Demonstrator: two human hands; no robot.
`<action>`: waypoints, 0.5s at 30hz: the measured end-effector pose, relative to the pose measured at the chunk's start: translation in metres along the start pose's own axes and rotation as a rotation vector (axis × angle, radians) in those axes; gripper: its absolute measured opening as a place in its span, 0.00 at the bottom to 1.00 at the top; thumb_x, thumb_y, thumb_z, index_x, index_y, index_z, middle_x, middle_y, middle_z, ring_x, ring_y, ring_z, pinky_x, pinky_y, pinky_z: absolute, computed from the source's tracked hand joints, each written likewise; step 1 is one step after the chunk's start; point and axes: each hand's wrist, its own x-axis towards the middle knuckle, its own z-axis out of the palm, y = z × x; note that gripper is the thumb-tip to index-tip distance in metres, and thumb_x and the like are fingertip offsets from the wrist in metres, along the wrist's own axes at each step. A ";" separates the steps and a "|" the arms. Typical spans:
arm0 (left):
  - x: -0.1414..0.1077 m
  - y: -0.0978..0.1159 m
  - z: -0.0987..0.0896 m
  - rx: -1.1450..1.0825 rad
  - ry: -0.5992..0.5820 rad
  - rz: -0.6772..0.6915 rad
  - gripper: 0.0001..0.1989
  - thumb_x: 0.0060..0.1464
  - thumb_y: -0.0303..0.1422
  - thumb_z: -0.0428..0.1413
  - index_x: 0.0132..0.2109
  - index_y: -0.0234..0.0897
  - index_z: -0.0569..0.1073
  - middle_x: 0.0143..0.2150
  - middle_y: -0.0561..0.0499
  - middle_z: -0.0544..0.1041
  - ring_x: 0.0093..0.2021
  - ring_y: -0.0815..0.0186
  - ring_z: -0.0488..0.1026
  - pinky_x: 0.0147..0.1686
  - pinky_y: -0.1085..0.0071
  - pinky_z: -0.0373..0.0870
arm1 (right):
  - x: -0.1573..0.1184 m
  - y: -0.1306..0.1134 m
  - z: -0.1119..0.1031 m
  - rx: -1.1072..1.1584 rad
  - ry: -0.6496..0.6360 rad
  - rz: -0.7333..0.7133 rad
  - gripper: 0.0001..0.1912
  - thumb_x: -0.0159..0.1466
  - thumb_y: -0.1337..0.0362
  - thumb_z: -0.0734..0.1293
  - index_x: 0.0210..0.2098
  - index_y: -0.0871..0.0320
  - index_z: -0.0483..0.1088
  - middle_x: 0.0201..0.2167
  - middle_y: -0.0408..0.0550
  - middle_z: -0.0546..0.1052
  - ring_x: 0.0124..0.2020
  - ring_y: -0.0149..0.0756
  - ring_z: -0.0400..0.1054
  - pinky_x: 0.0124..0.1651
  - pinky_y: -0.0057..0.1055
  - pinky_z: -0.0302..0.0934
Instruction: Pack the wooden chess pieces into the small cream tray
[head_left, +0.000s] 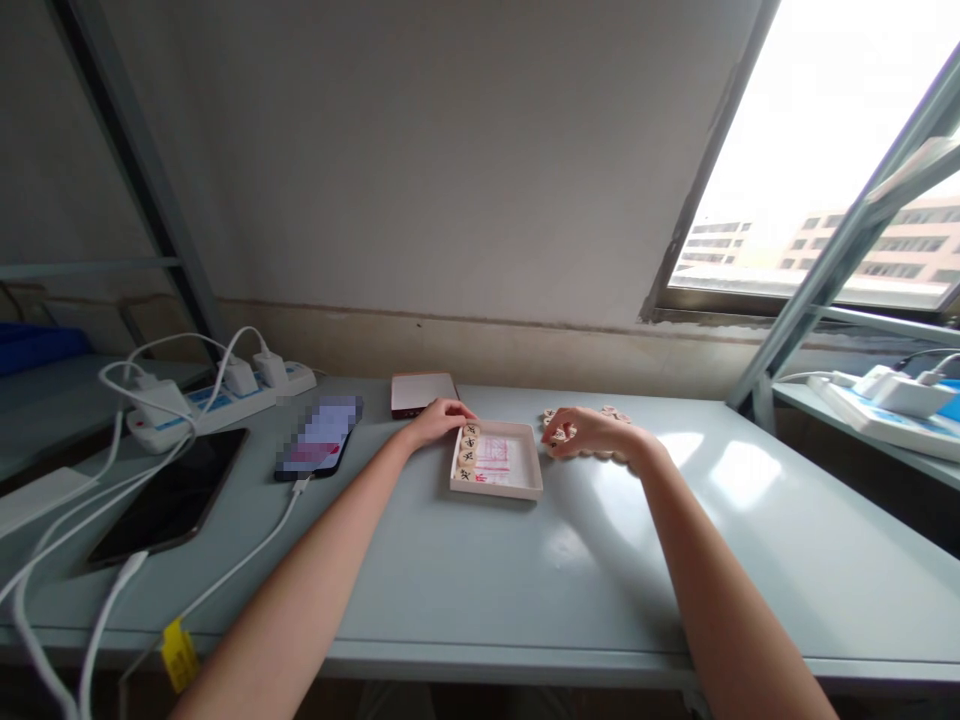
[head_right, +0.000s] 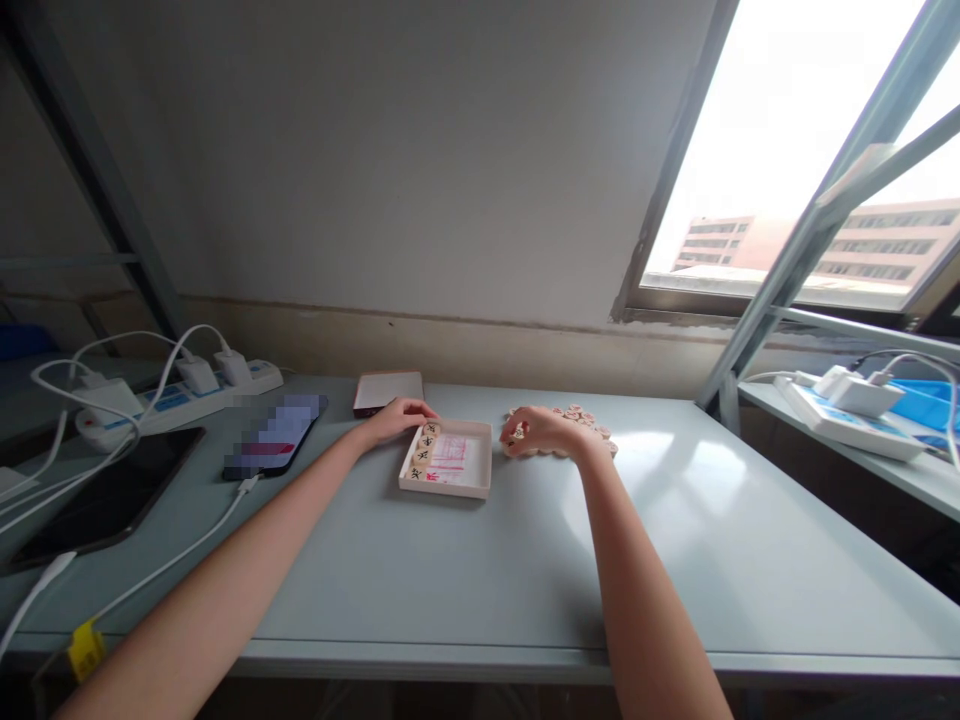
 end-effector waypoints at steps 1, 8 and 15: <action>0.000 0.000 0.000 0.003 -0.003 0.001 0.11 0.41 0.30 0.50 0.32 0.32 0.73 0.34 0.48 0.75 0.35 0.66 0.70 0.37 0.73 0.64 | 0.000 0.002 0.000 -0.030 -0.002 0.019 0.13 0.48 0.59 0.66 0.35 0.47 0.72 0.34 0.43 0.72 0.25 0.31 0.65 0.24 0.26 0.54; -0.005 0.003 -0.005 0.012 -0.083 -0.003 0.11 0.41 0.32 0.52 0.33 0.33 0.74 0.35 0.49 0.75 0.37 0.66 0.70 0.38 0.73 0.63 | 0.011 -0.018 0.007 0.072 0.161 -0.300 0.14 0.54 0.66 0.62 0.41 0.51 0.69 0.37 0.46 0.68 0.35 0.32 0.63 0.33 0.26 0.58; 0.000 -0.004 -0.012 -0.039 -0.111 -0.002 0.08 0.39 0.28 0.53 0.30 0.33 0.75 0.29 0.52 0.76 0.34 0.67 0.70 0.39 0.73 0.62 | 0.035 -0.081 0.053 -0.367 0.354 -0.570 0.13 0.58 0.67 0.63 0.44 0.57 0.66 0.39 0.50 0.69 0.41 0.39 0.61 0.40 0.33 0.53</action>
